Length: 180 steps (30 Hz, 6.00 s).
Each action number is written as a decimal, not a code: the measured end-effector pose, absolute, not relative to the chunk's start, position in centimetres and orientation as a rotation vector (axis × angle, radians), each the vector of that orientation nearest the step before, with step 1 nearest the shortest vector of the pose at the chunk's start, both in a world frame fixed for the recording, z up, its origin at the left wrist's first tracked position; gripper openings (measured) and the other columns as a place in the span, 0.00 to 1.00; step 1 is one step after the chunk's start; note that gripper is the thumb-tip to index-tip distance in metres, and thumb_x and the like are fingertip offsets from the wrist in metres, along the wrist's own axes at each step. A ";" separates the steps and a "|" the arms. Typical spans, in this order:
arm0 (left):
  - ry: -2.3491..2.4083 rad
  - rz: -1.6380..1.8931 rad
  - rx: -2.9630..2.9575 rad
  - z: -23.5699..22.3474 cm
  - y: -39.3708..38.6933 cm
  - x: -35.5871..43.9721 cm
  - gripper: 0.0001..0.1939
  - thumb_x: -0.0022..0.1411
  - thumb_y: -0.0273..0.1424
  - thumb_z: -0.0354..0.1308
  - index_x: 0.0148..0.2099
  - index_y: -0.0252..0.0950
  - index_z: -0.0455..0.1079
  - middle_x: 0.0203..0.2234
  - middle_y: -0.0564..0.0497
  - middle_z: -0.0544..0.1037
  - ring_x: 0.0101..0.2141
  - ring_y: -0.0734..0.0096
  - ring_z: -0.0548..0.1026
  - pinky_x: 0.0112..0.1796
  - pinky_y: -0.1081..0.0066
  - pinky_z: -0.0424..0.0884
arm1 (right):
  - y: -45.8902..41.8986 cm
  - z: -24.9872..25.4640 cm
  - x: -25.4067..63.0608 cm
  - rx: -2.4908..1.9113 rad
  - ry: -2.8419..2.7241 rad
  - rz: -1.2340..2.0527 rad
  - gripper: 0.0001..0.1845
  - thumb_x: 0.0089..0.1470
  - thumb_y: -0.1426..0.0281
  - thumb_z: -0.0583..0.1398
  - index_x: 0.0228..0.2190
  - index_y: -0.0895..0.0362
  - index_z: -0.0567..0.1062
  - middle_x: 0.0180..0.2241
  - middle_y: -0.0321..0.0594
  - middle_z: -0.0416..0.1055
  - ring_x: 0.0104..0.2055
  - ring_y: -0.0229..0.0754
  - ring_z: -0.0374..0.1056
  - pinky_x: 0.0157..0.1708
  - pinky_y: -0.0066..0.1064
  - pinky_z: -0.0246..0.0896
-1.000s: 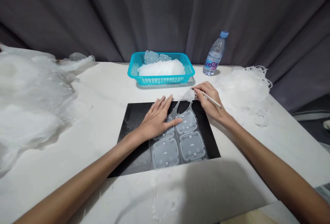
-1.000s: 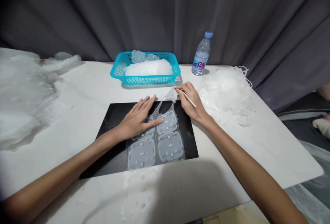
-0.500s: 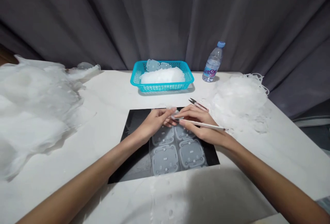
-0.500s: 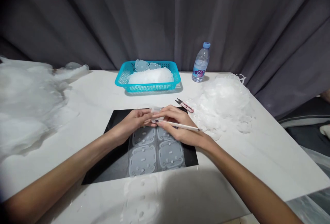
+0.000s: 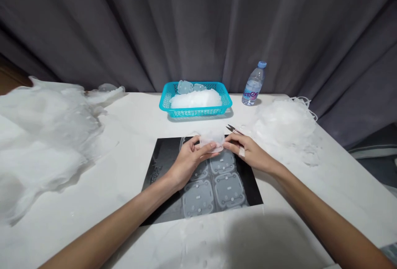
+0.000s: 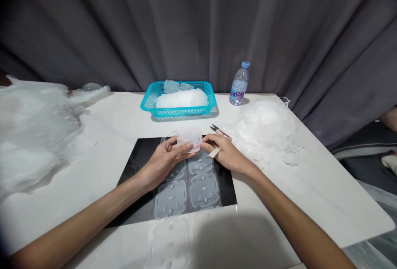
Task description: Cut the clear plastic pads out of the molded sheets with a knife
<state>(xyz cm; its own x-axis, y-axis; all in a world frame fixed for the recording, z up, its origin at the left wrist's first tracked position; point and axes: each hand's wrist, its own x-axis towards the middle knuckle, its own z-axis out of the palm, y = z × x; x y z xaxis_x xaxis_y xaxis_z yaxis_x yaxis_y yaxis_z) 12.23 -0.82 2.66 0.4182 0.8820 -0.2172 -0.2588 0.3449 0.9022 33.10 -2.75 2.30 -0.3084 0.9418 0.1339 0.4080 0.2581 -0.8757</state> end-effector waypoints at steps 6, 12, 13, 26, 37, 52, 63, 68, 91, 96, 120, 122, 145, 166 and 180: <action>0.821 0.866 0.902 1.8 -0.7 12.0 0.16 0.53 0.34 0.76 0.41 0.32 0.80 0.38 0.46 0.86 0.40 0.66 0.83 0.49 0.67 0.78 | -2.7 2.9 33.5 -1.226 -1.807 1.051 0.15 0.63 0.57 0.62 0.36 0.57 0.80 0.26 0.32 0.65 0.29 0.37 0.55 0.31 0.31 0.50; 0.842 0.844 0.963 1.6 -0.5 12.0 0.18 0.54 0.37 0.75 0.44 0.33 0.81 0.42 0.44 0.86 0.42 0.62 0.83 0.51 0.63 0.77 | -3.0 2.9 33.3 -1.232 -1.822 1.037 0.17 0.61 0.55 0.63 0.36 0.56 0.80 0.25 0.31 0.60 0.29 0.37 0.53 0.30 0.31 0.48; 0.842 0.846 0.969 1.6 -0.5 12.0 0.18 0.54 0.37 0.75 0.44 0.33 0.81 0.42 0.44 0.86 0.42 0.62 0.83 0.51 0.62 0.77 | -3.0 3.0 33.3 -1.226 -1.823 1.040 0.17 0.61 0.55 0.64 0.37 0.56 0.80 0.25 0.31 0.60 0.29 0.37 0.54 0.30 0.31 0.48; 0.803 0.799 0.990 1.5 -0.5 12.0 0.22 0.51 0.35 0.77 0.46 0.33 0.79 0.40 0.47 0.85 0.41 0.66 0.82 0.46 0.68 0.79 | -3.3 3.0 32.8 -1.170 -1.898 0.853 0.07 0.63 0.67 0.62 0.34 0.56 0.78 0.30 0.36 0.71 0.32 0.39 0.62 0.36 0.33 0.56; 0.822 0.702 0.940 1.4 0.5 11.6 0.18 0.49 0.33 0.79 0.40 0.32 0.81 0.35 0.49 0.84 0.36 0.72 0.81 0.44 0.72 0.78 | -1.5 -1.1 32.5 -1.400 -1.948 0.261 0.07 0.56 0.77 0.61 0.27 0.55 0.72 0.31 0.40 0.74 0.37 0.47 0.66 0.45 0.39 0.58; 0.758 0.714 1.008 0.7 0.7 11.3 0.17 0.59 0.37 0.73 0.47 0.33 0.81 0.40 0.45 0.84 0.41 0.65 0.80 0.48 0.65 0.77 | -2.5 2.3 33.9 -1.073 -1.789 1.011 0.10 0.62 0.61 0.64 0.36 0.55 0.78 0.34 0.37 0.74 0.34 0.39 0.64 0.36 0.33 0.59; 0.678 0.611 0.927 1.1 0.9 10.5 0.10 0.60 0.32 0.72 0.43 0.32 0.82 0.38 0.47 0.82 0.38 0.73 0.77 0.45 0.75 0.73 | -1.9 1.0 34.2 -1.175 -1.876 0.728 0.03 0.60 0.70 0.64 0.34 0.54 0.80 0.32 0.38 0.72 0.37 0.42 0.64 0.40 0.35 0.58; 0.590 0.570 1.018 1.5 0.8 10.5 0.08 0.63 0.33 0.70 0.40 0.32 0.81 0.31 0.50 0.79 0.33 0.75 0.73 0.39 0.76 0.69 | -2.5 2.9 34.6 -1.030 -1.865 0.933 0.07 0.62 0.65 0.63 0.38 0.55 0.79 0.37 0.38 0.76 0.38 0.41 0.66 0.43 0.36 0.60; 0.701 0.666 1.110 0.8 -0.1 11.0 0.20 0.58 0.47 0.71 0.37 0.33 0.79 0.28 0.51 0.77 0.28 0.73 0.71 0.32 0.74 0.65 | -3.9 3.9 33.7 -1.054 -1.886 1.137 0.09 0.60 0.61 0.66 0.37 0.55 0.78 0.33 0.36 0.72 0.34 0.38 0.67 0.36 0.31 0.64; 0.682 0.642 1.109 1.0 -0.2 11.0 0.19 0.59 0.46 0.70 0.34 0.34 0.78 0.26 0.52 0.76 0.26 0.75 0.68 0.29 0.74 0.63 | -4.5 3.9 33.3 -1.048 -1.875 1.128 0.09 0.59 0.61 0.67 0.37 0.54 0.78 0.34 0.37 0.72 0.34 0.38 0.67 0.35 0.31 0.65; 0.584 0.756 0.914 0.9 0.1 11.2 0.16 0.60 0.42 0.71 0.35 0.33 0.77 0.27 0.53 0.76 0.29 0.74 0.72 0.35 0.74 0.67 | -6.3 2.0 30.3 -1.020 -2.023 0.295 0.19 0.61 0.63 0.65 0.23 0.53 0.65 0.19 0.31 0.61 0.22 0.36 0.57 0.25 0.33 0.52; 0.571 0.755 0.914 1.0 0.0 11.2 0.16 0.60 0.41 0.71 0.34 0.33 0.77 0.27 0.53 0.76 0.29 0.74 0.72 0.36 0.74 0.67 | -6.5 1.7 29.9 -1.032 -2.125 0.216 0.17 0.60 0.62 0.66 0.24 0.53 0.68 0.18 0.30 0.63 0.22 0.36 0.62 0.27 0.33 0.54; 0.479 0.753 0.871 0.6 0.1 11.3 0.13 0.63 0.37 0.70 0.38 0.30 0.79 0.29 0.51 0.78 0.31 0.75 0.72 0.35 0.76 0.67 | -6.5 1.9 29.7 -0.858 -2.187 -0.066 0.09 0.64 0.73 0.62 0.30 0.59 0.79 0.21 0.34 0.74 0.24 0.36 0.65 0.27 0.33 0.53; 0.504 0.744 0.905 0.6 -0.1 11.3 0.14 0.62 0.39 0.70 0.39 0.30 0.79 0.30 0.50 0.80 0.31 0.73 0.75 0.36 0.75 0.69 | -5.9 1.6 30.5 -0.935 -2.071 0.356 0.10 0.57 0.69 0.68 0.27 0.56 0.75 0.17 0.27 0.66 0.21 0.33 0.63 0.28 0.30 0.56; 0.482 0.741 0.912 0.6 0.0 11.3 0.15 0.63 0.39 0.69 0.39 0.30 0.79 0.30 0.49 0.81 0.32 0.73 0.76 0.36 0.74 0.70 | -5.8 1.3 30.5 -0.895 -2.073 0.356 0.06 0.59 0.72 0.67 0.32 0.56 0.75 0.19 0.26 0.67 0.22 0.32 0.63 0.31 0.29 0.58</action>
<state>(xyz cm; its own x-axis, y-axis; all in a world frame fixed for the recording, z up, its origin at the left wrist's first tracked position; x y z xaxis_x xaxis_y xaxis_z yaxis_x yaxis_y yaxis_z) 11.35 -0.02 0.61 0.6593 0.7489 -0.0677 -0.3655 0.3979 0.8415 30.54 -5.80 1.27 -0.4021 0.7055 0.5836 0.4703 0.7060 -0.5295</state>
